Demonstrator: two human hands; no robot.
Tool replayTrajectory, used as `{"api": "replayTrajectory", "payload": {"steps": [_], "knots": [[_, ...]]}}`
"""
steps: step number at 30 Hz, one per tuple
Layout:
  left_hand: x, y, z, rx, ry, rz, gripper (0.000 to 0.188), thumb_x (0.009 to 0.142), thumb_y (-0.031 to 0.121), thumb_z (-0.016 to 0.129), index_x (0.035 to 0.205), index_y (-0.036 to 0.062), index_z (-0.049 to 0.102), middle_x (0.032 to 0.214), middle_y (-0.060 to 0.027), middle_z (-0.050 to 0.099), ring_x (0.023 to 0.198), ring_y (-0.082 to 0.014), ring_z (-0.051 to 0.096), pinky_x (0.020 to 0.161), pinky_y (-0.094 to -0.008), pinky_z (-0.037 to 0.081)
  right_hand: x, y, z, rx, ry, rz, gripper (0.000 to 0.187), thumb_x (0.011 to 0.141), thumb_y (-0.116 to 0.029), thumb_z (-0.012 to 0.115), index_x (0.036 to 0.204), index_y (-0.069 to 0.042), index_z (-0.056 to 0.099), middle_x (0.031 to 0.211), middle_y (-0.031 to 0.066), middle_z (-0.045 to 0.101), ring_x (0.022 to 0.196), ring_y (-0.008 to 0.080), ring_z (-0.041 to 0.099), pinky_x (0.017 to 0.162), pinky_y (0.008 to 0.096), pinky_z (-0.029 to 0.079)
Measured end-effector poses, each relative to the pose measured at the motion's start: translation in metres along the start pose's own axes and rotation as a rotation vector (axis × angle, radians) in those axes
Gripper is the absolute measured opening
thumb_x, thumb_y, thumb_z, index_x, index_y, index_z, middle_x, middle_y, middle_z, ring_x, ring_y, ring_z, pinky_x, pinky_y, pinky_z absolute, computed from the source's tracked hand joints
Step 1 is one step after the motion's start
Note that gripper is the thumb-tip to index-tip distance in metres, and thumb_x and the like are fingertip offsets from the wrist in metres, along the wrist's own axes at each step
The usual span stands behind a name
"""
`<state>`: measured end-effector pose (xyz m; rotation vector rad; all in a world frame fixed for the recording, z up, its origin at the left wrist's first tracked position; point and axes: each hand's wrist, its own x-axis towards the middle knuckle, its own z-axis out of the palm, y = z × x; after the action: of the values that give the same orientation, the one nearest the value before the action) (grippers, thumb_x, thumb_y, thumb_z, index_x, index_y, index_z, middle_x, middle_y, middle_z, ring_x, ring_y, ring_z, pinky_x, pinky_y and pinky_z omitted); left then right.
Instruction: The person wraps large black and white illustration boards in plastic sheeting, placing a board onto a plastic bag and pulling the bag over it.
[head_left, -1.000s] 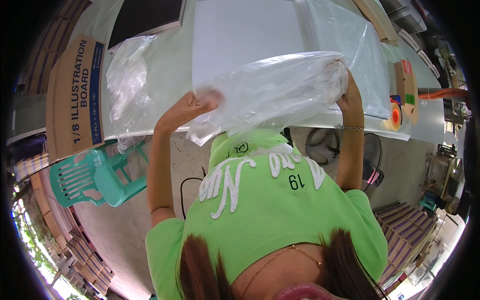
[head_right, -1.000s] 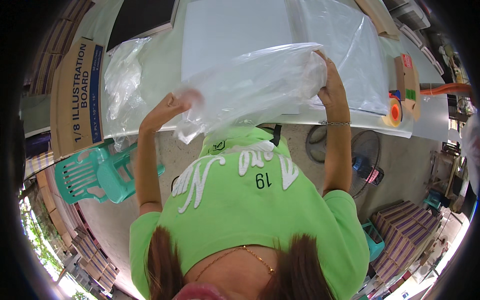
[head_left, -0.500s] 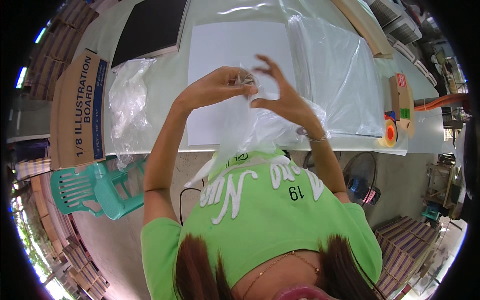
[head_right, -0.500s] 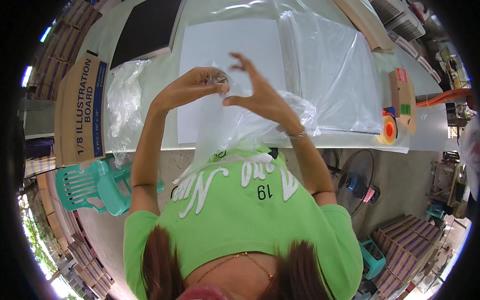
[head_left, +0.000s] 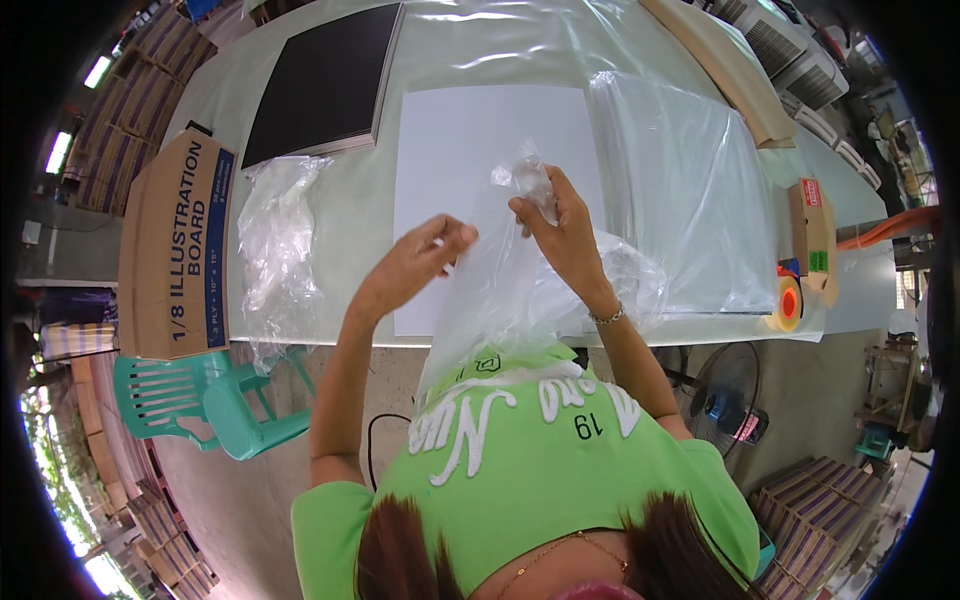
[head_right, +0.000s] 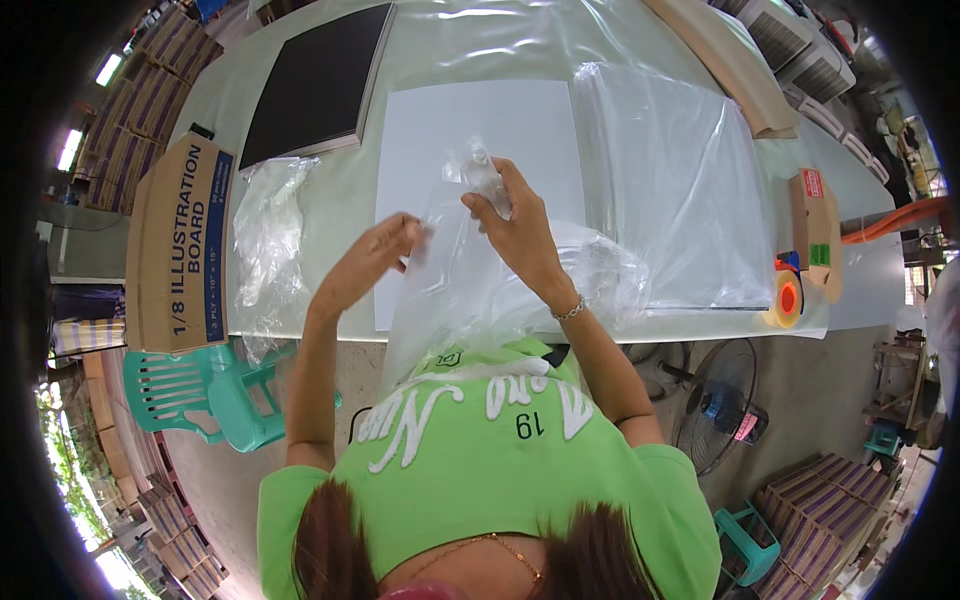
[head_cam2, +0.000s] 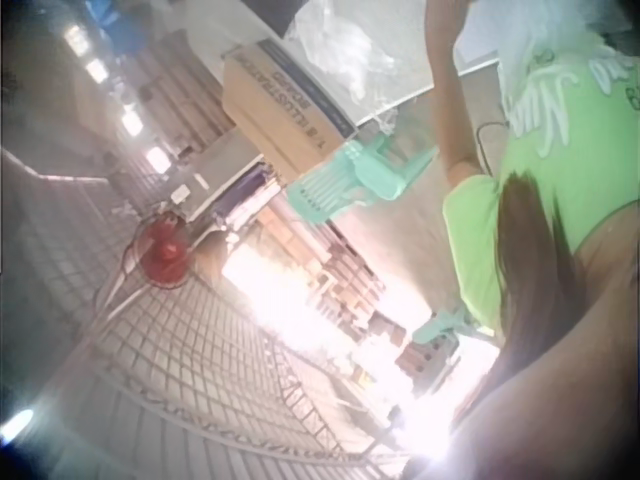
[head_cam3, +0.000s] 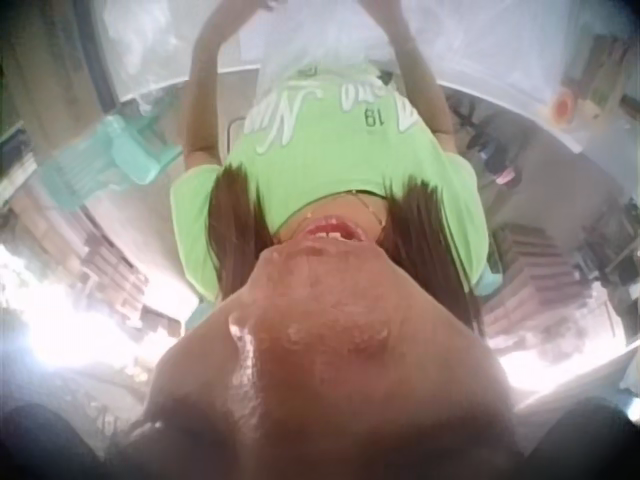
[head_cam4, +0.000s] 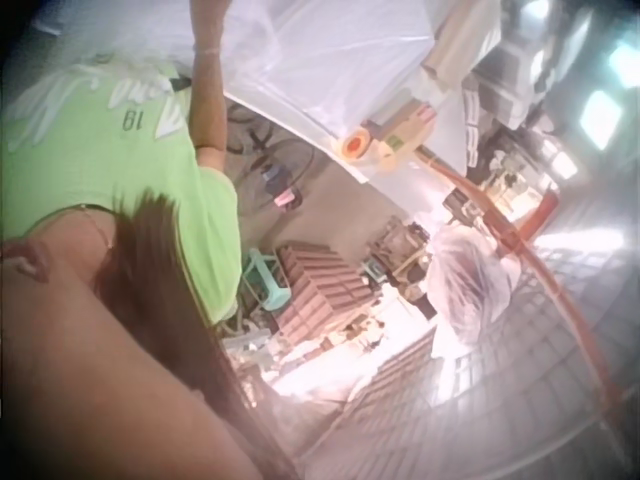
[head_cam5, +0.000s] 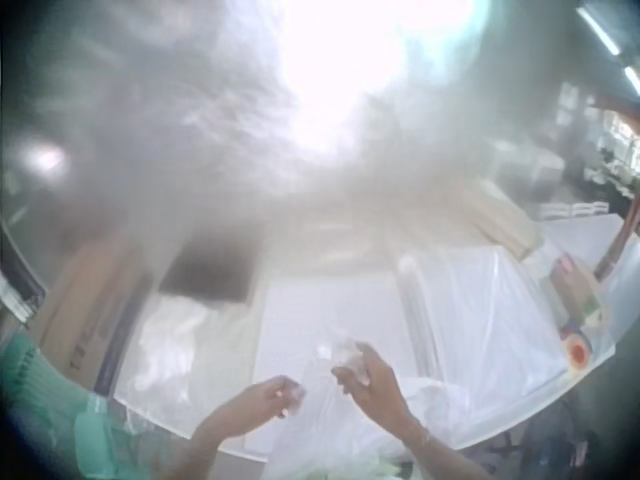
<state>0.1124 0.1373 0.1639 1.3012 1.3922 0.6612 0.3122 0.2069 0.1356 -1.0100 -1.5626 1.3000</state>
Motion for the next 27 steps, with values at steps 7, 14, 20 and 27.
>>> {"api": "replayTrajectory", "payload": {"steps": [7,14,20,27], "knots": [[0.001,-0.013,0.015,-0.173,0.061,-0.017,0.033,0.087,0.031,0.063,0.096,-0.0010,0.065,0.085,-0.0041,0.065,0.079,-0.0098,0.056,0.074,-0.0248,0.045,0.007,0.006,-0.007,-0.042,0.021,-0.003,0.040,0.087,-0.018,0.063,0.119,0.000,0.047,0.078,0.0078,0.061,0.059,0.0124,0.056,0.054,0.0257,0.046],[0.010,-0.011,0.016,-0.248,0.082,0.026,0.024,0.088,0.023,0.062,0.094,0.0000,0.068,0.084,-0.0037,0.067,0.079,-0.0087,0.057,0.073,-0.0231,0.044,0.010,0.012,-0.008,-0.236,0.173,-0.120,0.037,0.084,-0.012,0.063,0.118,-0.003,0.050,0.089,0.0124,0.061,0.079,0.0211,0.058,0.068,0.0316,0.048],[0.014,-0.009,0.013,-0.339,0.117,0.048,0.021,0.083,0.022,0.069,0.084,0.0019,0.069,0.074,-0.0013,0.065,0.069,-0.0058,0.054,0.065,-0.0222,0.042,0.009,-0.020,-0.025,-0.392,0.097,-0.384,0.033,0.081,-0.003,0.062,0.113,-0.008,0.057,0.104,0.0111,0.056,0.095,0.0246,0.054,0.074,0.0340,0.049],[0.008,0.003,0.020,-0.613,0.042,0.077,0.017,0.082,0.019,0.071,0.083,0.0027,0.068,0.075,-0.0014,0.064,0.071,-0.0060,0.055,0.066,-0.0205,0.043,-0.003,-0.052,-0.023,-0.459,-0.224,-0.529,0.038,0.072,-0.001,0.069,0.107,-0.015,0.063,0.099,0.0041,0.059,0.093,0.0233,0.055,0.075,0.0335,0.051]]}}
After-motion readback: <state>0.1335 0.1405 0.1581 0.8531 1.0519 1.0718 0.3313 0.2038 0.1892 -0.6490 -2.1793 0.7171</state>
